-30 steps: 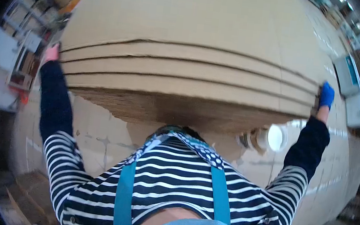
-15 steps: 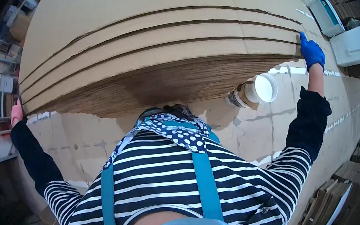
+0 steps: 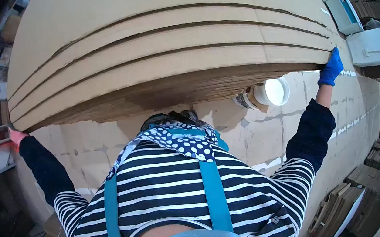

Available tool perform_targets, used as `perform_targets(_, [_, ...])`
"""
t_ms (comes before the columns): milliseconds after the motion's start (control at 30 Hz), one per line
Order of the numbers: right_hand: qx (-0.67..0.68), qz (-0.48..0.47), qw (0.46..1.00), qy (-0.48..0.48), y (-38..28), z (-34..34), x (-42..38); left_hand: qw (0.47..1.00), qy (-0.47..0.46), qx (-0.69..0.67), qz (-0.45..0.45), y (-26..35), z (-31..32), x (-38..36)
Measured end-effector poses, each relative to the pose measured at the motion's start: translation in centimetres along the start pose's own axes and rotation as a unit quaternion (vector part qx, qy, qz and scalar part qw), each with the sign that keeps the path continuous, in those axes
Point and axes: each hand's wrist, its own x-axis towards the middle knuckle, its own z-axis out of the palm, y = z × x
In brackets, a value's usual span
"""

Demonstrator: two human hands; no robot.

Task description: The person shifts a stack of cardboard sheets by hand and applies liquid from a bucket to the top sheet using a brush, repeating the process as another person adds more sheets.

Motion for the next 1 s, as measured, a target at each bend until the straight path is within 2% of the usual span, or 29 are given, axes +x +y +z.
perform_targets(33, [-0.037,0.038,0.998,-0.021,-2.4,-0.7,-0.4,0.982,0.039,0.173,0.060,-0.6,0.6,-0.5])
perform_targets(67, [-0.049,0.171,0.984,-0.031,-5.7,-0.5,-0.4,0.991,-0.004,0.130,-0.007,-0.2,1.3,0.2])
perform_targets(100, [-0.048,0.169,0.984,-0.035,-6.0,0.0,-0.1,0.992,-0.042,0.092,-0.078,0.3,1.9,0.8])
perform_targets(133, [-0.163,0.124,0.977,-0.061,-6.1,0.3,0.0,0.991,-0.043,0.095,-0.078,1.5,1.7,1.4])
perform_targets(167, [-0.276,0.078,0.954,-0.084,-6.2,0.6,0.2,0.976,-0.056,0.085,-0.191,3.6,1.2,1.6])
perform_targets(200, [-0.275,0.078,0.954,-0.085,-6.6,0.7,0.4,0.948,-0.067,0.074,-0.301,5.2,0.9,1.8])
perform_targets(300, [-0.281,0.103,0.948,-0.111,-6.4,0.6,0.3,0.944,-0.086,0.079,-0.307,5.8,0.6,1.9])
perform_targets(333, [-0.318,0.064,0.936,-0.138,-4.9,0.5,0.9,0.948,-0.100,-0.003,-0.301,6.0,0.8,1.7])
perform_targets(367, [-0.348,0.022,0.922,-0.166,-4.3,1.2,1.2,0.963,-0.151,0.090,-0.205,5.8,0.5,1.6])
perform_targets(400, [-0.281,0.016,0.949,-0.142,-6.1,0.9,0.7,0.959,-0.183,0.196,-0.096,5.4,0.2,1.4])
perform_targets(433, [-0.313,0.005,0.935,-0.167,-5.2,1.2,1.3,0.939,-0.187,0.290,0.012,5.2,-0.2,1.3])
perform_targets(467, [-0.349,-0.055,0.917,-0.184,-6.4,0.7,1.0,0.972,-0.121,0.129,-0.157,5.5,0.6,1.2])
perform_targets(500, [-0.362,-0.037,0.905,-0.221,-4.1,1.2,1.9,0.965,-0.115,0.094,-0.218,8.8,-1.2,0.9])
perform_targets(533, [-0.360,-0.020,0.912,-0.198,-5.2,1.2,1.5,0.953,-0.103,0.061,-0.277,12.4,-3.2,0.6])
perform_targets(567, [-0.337,0.052,0.921,-0.190,-7.9,0.8,1.0,0.966,-0.152,0.178,-0.114,6.8,0.7,1.5])
perform_targets(633, [-0.320,0.055,0.932,-0.164,-7.9,0.7,0.8,0.952,-0.145,-0.005,-0.270,13.3,-3.9,1.2])
perform_targets(700, [-0.226,0.025,0.958,-0.177,-5.7,0.5,1.2,0.974,-0.201,0.038,-0.099,4.7,0.7,3.5])
perform_targets(767, [-0.317,-0.166,0.910,-0.207,-1.6,-0.9,2.6,0.966,-0.166,0.113,-0.164,15.2,-9.1,1.0])
perform_targets(800, [-0.347,-0.036,0.912,-0.217,-2.1,-1.7,3.1,0.968,-0.152,0.116,-0.161,14.2,-9.5,0.7])
perform_targets(833, [-0.392,-0.105,0.881,-0.245,-2.0,-2.7,2.6,0.940,-0.251,0.153,-0.172,13.3,-9.4,0.8])
perform_targets(867, [-0.432,-0.176,0.845,-0.263,-1.8,-3.6,2.0,0.922,-0.344,0.097,-0.148,11.6,-8.1,0.6])
perform_targets(933, [-0.319,-0.013,0.896,-0.309,-4.8,-3.2,0.3,0.909,-0.396,0.114,-0.059,6.8,-4.7,0.8])
perform_targets(967, [-0.283,0.188,0.883,-0.323,-10.7,-3.3,-0.8,0.901,-0.417,0.120,-0.013,4.5,-3.0,1.0])
perform_targets(1000, [-0.322,0.127,0.883,-0.317,-9.6,-3.2,-0.5,0.914,-0.378,0.145,0.025,5.3,-4.0,1.2])
